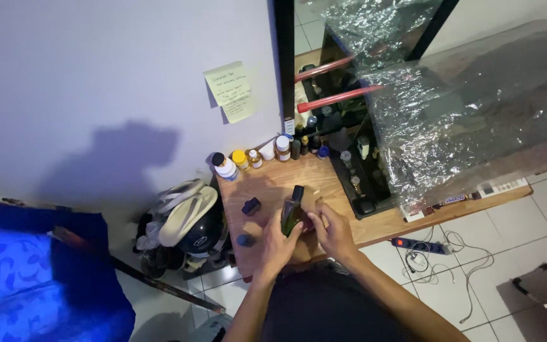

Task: The person repeatedly picks up small bottles and other items from a chair and a wooden table, wipes them with a cloth, and places them back on the table. The person also moves a small box and a pink pinwheel-like object between the chair and the table.

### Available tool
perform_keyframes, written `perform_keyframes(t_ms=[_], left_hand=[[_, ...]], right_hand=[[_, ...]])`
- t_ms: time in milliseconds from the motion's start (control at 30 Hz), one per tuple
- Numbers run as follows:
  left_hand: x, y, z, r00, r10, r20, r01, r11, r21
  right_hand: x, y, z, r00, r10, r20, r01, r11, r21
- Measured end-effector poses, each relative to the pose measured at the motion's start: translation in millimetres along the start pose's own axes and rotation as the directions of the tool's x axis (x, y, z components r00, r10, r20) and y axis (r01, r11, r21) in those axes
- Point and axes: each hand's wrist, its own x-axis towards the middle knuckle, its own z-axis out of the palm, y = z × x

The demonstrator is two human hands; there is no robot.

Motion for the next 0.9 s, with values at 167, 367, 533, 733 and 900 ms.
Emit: perform_keyframes(t_ms=[167,367,533,733,900], left_hand=[[1.6,9.6,-3.6,1.0,0.02,0.022,-0.02,0.999,0.025],[2.7,20.6,-8.6,0.997,0.056,0.051,-0.057,0.998,0.021],[1.6,24.0,-8.2,0.995,0.06,0.075,-0.054,0.996,-0.075],[-0.3,25.3,-10.3,0.997,0.057,0.043,-0.049,0.984,-0.171],[-1.9,25.6,-12.1,0.994,0.082,0.072,-0.075,0.993,-0.095]], right_hand=[[3.1,7.0,-5.3,0.998,-0.041,-0.038,0.044,0.996,0.078],[3.9,-7.8,-18.4,0.992,0.118,-0.039,-0.112,0.985,0.128],[-6.8,-21.4,-25.2,0.994,-0.084,-0.064,0.086,0.996,0.035],[-4.4,-19.0,-11.4,0.992,0.016,-0.126,-0.013,1.0,0.018],[-1.0,-9.1,-10.0,0.903,0.413,-0.118,-0.296,0.798,0.525]])
